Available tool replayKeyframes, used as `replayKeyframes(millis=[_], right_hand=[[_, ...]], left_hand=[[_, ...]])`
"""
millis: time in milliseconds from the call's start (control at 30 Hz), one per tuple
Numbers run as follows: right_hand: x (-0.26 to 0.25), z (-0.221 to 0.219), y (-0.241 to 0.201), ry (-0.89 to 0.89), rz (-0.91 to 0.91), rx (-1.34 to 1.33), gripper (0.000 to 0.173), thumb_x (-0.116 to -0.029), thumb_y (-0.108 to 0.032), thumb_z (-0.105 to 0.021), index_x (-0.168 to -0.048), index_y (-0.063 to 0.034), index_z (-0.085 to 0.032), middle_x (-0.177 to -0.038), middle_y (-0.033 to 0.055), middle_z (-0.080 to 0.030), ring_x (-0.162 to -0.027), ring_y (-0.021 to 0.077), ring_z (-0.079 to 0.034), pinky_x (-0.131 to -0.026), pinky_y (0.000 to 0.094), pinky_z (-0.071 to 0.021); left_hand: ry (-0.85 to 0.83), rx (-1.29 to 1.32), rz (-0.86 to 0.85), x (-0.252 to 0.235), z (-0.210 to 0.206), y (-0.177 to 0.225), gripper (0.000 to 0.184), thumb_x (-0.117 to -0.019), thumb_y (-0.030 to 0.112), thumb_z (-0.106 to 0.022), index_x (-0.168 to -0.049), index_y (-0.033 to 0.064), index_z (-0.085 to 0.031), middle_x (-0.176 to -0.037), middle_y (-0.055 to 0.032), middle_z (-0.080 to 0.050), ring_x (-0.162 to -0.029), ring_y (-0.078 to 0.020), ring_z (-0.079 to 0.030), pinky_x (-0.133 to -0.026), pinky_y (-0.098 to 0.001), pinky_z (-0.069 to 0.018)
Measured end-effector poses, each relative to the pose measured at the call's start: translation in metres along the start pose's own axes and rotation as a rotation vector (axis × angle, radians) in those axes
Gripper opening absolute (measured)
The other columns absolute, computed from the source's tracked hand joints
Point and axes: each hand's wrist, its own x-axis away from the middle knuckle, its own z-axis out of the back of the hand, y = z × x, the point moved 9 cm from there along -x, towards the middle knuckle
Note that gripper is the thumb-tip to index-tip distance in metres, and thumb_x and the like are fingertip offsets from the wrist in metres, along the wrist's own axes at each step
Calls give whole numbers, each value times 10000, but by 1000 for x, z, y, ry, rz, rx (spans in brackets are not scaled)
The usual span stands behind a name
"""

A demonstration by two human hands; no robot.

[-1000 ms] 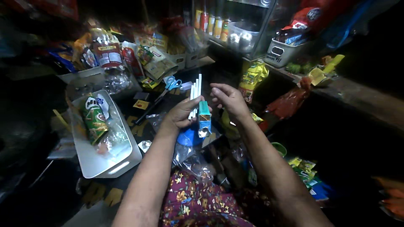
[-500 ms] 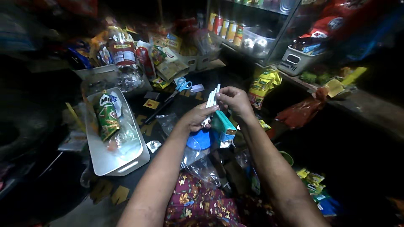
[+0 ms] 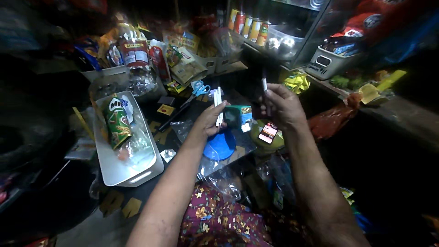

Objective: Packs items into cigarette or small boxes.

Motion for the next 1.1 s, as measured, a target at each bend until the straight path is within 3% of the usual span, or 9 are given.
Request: replayKeyframes(millis=[133, 267, 367, 733, 1100], right_hand=[[41, -10, -46, -221, 196, 517, 289, -1004, -67, -573, -1266, -87, -693, -1108, -3, -700, -837, 45, -654, -726, 217, -565], [78, -26, -86, -327, 574, 842, 280, -920, -45, -657, -1190, -29, -728, -1062, 52, -704, -936, 41, -664, -849, 175, -562], [93, -40, -96, -297, 731, 997, 210, -909, -57, -662, -1091, -25, -760, -972, 81, -709, -869, 93, -666, -807, 206, -559], [95, -58, -87, -123, 786, 1147, 176, -914, -17, -657, -1054, -12, -764, -984, 163, -707, -855, 259, -699, -748, 373, -588], [100, -64, -85, -132, 790, 1199, 176, -904, -7, -645, -1026, -27, -771, -948, 145, -708, -815, 266, -698, -697, 387, -586]], left_hand=[[136, 80, -56, -1, 14, 8, 212, -1098, 295, -434, -1157, 124, -546, -834, -29, -634, -585, -60, -589, -456, -177, -462], [182, 108, -112, -2, 20, 13, 215, -1101, 296, -425, -1168, 124, -533, -866, -26, -633, -636, -73, -608, -506, -200, -498], [172, 116, -131, -3, 22, 13, 224, -1106, 304, -408, -1198, 132, -518, -890, -24, -631, -667, -79, -620, -531, -209, -511], [166, 93, -130, 3, 18, 16, 213, -1108, 305, -401, -1169, 139, -521, -869, -26, -632, -640, -73, -612, -490, -190, -479], [198, 90, -123, 4, 19, 15, 213, -1099, 307, -435, -1197, 141, -523, -906, -40, -629, -652, -89, -614, -489, -202, -483]])
